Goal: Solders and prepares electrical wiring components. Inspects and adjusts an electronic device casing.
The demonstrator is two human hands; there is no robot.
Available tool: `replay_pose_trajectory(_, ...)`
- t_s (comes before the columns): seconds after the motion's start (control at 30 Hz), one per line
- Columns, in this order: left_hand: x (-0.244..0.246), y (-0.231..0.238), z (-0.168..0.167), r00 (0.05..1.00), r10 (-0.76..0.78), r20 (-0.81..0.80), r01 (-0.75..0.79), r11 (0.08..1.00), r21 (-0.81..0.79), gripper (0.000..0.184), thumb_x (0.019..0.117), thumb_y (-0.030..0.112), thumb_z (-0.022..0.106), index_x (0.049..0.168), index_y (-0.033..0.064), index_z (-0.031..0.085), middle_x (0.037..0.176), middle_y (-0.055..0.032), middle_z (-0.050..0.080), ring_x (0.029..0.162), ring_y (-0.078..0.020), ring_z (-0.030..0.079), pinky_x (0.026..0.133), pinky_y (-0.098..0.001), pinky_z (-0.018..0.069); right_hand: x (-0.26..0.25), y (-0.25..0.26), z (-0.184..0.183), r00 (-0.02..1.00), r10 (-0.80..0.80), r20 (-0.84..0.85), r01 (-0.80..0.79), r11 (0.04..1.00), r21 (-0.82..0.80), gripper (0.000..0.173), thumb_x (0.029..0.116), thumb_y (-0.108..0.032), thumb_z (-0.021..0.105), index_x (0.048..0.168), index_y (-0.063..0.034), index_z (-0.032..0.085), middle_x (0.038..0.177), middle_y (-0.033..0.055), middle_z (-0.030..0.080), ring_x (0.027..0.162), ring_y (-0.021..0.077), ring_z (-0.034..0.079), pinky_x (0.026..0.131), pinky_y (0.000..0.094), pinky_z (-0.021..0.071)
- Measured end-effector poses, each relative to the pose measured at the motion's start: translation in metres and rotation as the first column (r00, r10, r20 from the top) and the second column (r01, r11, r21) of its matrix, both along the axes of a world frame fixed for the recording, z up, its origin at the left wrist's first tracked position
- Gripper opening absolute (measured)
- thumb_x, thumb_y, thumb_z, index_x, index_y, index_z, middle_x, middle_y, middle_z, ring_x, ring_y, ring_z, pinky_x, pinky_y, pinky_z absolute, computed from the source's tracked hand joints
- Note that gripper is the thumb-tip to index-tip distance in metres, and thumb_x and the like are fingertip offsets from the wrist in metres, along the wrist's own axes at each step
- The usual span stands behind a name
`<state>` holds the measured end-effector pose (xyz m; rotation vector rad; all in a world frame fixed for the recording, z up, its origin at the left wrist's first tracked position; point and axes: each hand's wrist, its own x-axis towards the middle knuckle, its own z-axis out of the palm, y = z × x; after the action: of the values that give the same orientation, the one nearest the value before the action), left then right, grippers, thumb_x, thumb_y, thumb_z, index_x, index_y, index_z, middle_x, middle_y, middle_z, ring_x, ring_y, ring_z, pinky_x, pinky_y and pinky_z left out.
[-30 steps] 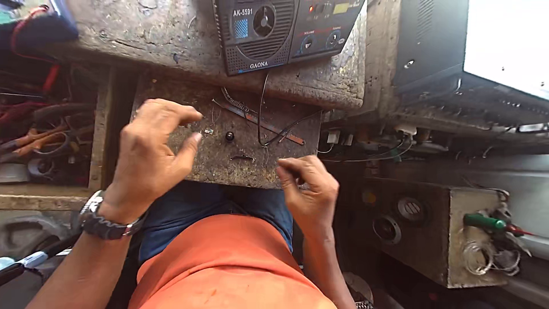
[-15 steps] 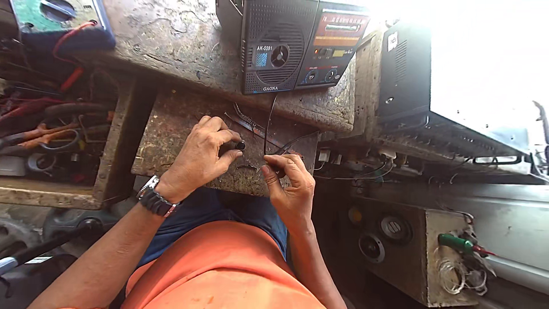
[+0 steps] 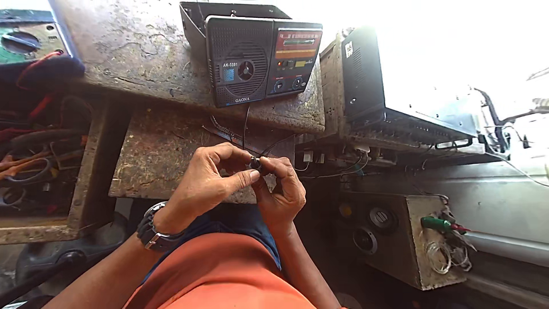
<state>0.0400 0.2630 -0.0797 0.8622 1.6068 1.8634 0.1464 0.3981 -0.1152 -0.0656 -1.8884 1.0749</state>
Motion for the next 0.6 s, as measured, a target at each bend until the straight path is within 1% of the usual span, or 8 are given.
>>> replay_pose_trajectory(0.1,-0.007,0.001,0.01,0.969,0.009,-0.248,-0.022,0.999,-0.049,0.029,0.081,0.023,0.083,0.106,0.0109,0.073,0.099,0.0018,0.071,0.086,-0.0111,0.068,0.076,-0.0272,0.0593,0.003,0.003,0.001,0.999,0.042,-0.025,-0.044,0.994,-0.099,0.033,0.0883,-0.003,0.078,0.12,-0.002,0.07,0.108,0.0071,0.071,0.098,0.0152,0.07,0.087,0.0323,0.0621)
replay_pose_trajectory(0.17,-0.023,-0.001,0.029,0.883,0.069,-0.464,-0.105,0.993,-0.052,0.036,0.0865,0.033,0.079,0.113,0.0105,0.071,0.106,0.0016,0.069,0.093,-0.0106,0.067,0.082,-0.0307,0.0583,0.001,0.009,0.003,0.998,0.06,-0.01,-0.06,0.976,-0.209,0.034,0.0914,-0.006,0.077,0.124,-0.0017,0.069,0.111,0.0071,0.071,0.096,0.014,0.07,0.086,0.0312,0.0626)
replay_pose_trajectory(0.23,-0.048,0.0,0.055,0.707,0.177,-0.684,-0.243,0.97,0.0,0.035,0.0933,0.034,0.073,0.117,0.0083,0.069,0.111,-0.0022,0.067,0.102,-0.0122,0.066,0.088,-0.0319,0.0578,-0.002,0.02,0.005,0.998,0.065,-0.005,-0.064,0.949,-0.309,0.034,0.0939,-0.007,0.074,0.126,-0.0005,0.067,0.113,0.0096,0.071,0.097,0.0164,0.072,0.087,0.0329,0.0631)
replay_pose_trajectory(0.3,-0.081,0.014,0.079,0.458,0.294,-0.839,-0.39,0.914,0.107,0.037,0.0961,0.038,0.07,0.119,0.0084,0.071,0.116,-0.0085,0.068,0.113,-0.0188,0.062,0.097,-0.0369,0.0502,-0.009,0.035,0.009,1.0,0.031,0.005,-0.027,0.929,-0.37,0.034,0.0946,-0.005,0.072,0.127,0.0005,0.067,0.114,0.012,0.071,0.095,0.0188,0.073,0.085,0.0345,0.0638)
replay_pose_trajectory(0.37,-0.114,0.04,0.099,0.293,0.31,-0.904,-0.472,0.87,0.145,0.045,0.098,0.045,0.063,0.125,0.0102,0.07,0.123,-0.0142,0.067,0.122,-0.0297,0.056,0.104,-0.0449,0.041,-0.02,0.051,0.017,0.999,-0.008,0.035,0.021,0.922,-0.386,0.034,0.095,-0.004,0.071,0.128,0.0006,0.065,0.114,0.0134,0.071,0.095,0.0201,0.073,0.084,0.0346,0.0638)
replay_pose_trajectory(0.47,-0.146,0.077,0.112,0.294,0.092,-0.951,-0.545,0.834,-0.088,0.061,0.1005,0.057,0.048,0.138,0.0102,0.061,0.139,-0.0178,0.057,0.132,-0.0418,0.047,0.106,-0.0607,0.0358,-0.04,0.07,0.025,0.991,-0.097,0.091,0.123,0.932,-0.341,0.033,0.0927,-0.003,0.073,0.125,-0.0005,0.066,0.112,0.0112,0.071,0.095,0.0176,0.072,0.084,0.0324,0.0631)
replay_pose_trajectory(0.53,-0.156,0.093,0.11,0.351,-0.022,-0.936,-0.524,0.824,-0.216,0.061,0.1017,0.056,0.046,0.133,0.0063,0.064,0.135,-0.0214,0.058,0.131,-0.0463,0.047,0.104,-0.0653,0.037,-0.052,0.083,0.025,0.976,-0.168,0.139,0.2,0.944,-0.263,0.032,0.0911,-0.004,0.075,0.123,-0.0015,0.068,0.113,0.0089,0.071,0.097,0.0146,0.071,0.084,0.0304,0.0623)
replay_pose_trajectory(0.6,-0.158,0.102,0.103,0.391,-0.082,-0.917,-0.489,0.825,-0.283,0.053,0.1021,0.05,0.051,0.126,0.0053,0.068,0.124,-0.0212,0.064,0.124,-0.0447,0.054,0.101,-0.0628,0.0429,-0.063,0.094,0.02,0.963,-0.217,0.157,0.245,0.952,-0.186,0.032,0.0892,-0.005,0.077,0.12,-0.0018,0.069,0.111,0.0082,0.071,0.095,0.0132,0.071,0.083,0.0295,0.0628)
